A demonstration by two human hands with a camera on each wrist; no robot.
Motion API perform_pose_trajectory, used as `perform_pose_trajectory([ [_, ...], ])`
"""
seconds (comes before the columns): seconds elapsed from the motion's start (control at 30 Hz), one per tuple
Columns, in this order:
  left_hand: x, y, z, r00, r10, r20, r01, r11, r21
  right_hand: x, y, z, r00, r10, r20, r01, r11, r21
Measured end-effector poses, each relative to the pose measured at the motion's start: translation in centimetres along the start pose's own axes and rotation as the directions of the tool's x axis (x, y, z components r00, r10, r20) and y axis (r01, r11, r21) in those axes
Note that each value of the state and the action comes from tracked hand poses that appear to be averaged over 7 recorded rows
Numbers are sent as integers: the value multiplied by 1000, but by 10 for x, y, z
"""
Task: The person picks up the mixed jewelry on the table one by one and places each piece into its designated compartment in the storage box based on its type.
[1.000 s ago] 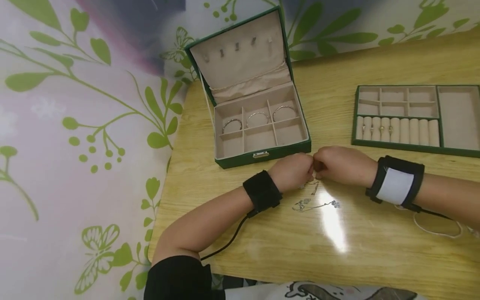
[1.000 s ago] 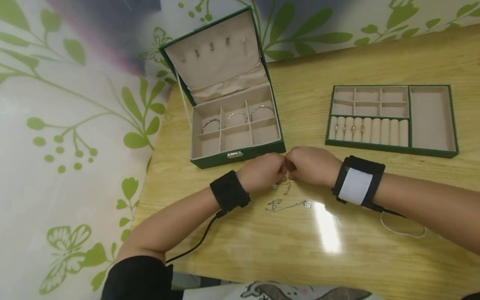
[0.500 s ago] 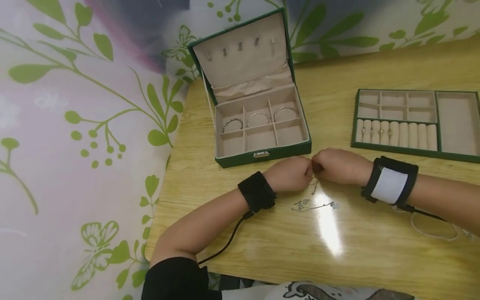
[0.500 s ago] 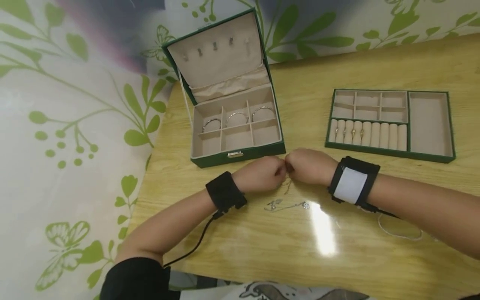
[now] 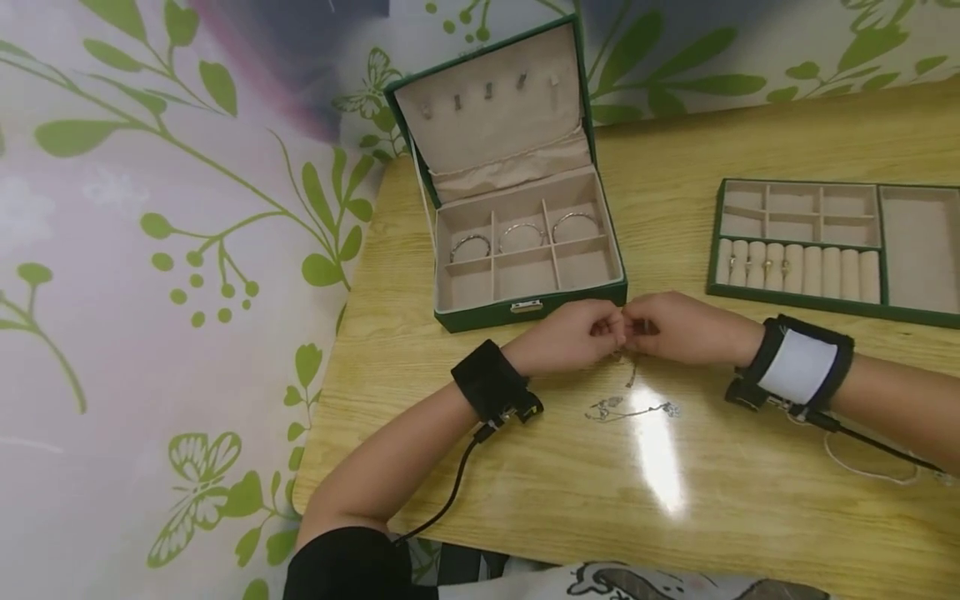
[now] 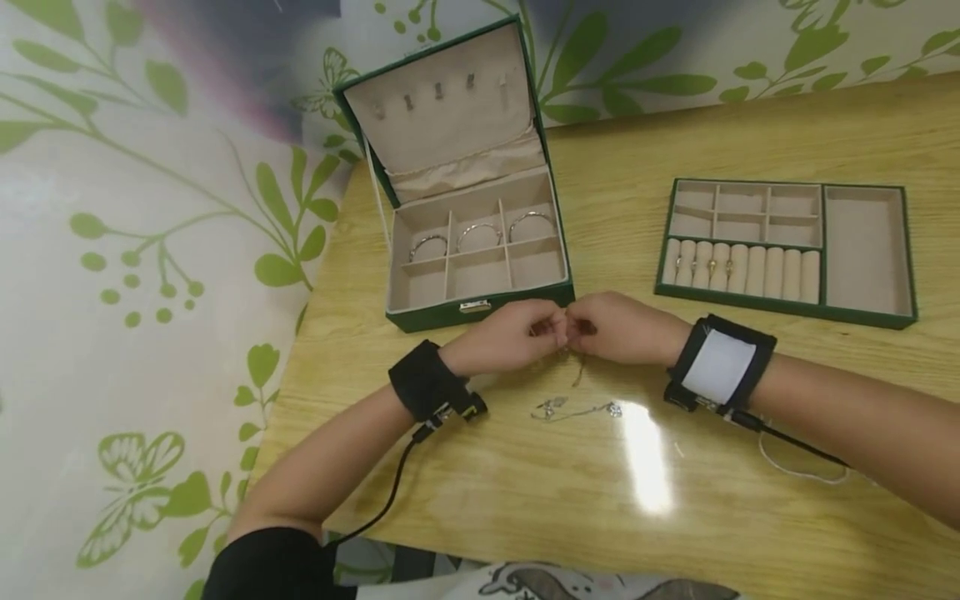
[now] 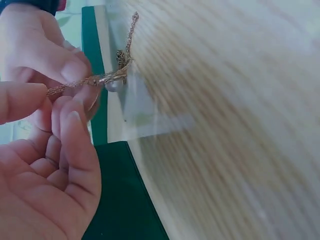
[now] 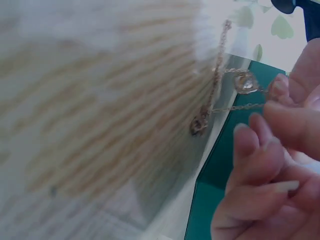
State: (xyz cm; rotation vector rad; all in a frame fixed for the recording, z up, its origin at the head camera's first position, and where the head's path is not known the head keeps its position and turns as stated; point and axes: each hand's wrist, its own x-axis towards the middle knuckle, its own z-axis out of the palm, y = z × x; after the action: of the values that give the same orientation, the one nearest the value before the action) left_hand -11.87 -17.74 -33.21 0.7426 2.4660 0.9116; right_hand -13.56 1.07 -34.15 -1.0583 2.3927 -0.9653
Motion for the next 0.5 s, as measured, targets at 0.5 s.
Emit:
perform_pose_trajectory([
  [0.5, -16, 3, -4, 997, -18, -69, 13, 998, -65, -7, -11, -4, 999, -46, 28, 50, 988, -146],
])
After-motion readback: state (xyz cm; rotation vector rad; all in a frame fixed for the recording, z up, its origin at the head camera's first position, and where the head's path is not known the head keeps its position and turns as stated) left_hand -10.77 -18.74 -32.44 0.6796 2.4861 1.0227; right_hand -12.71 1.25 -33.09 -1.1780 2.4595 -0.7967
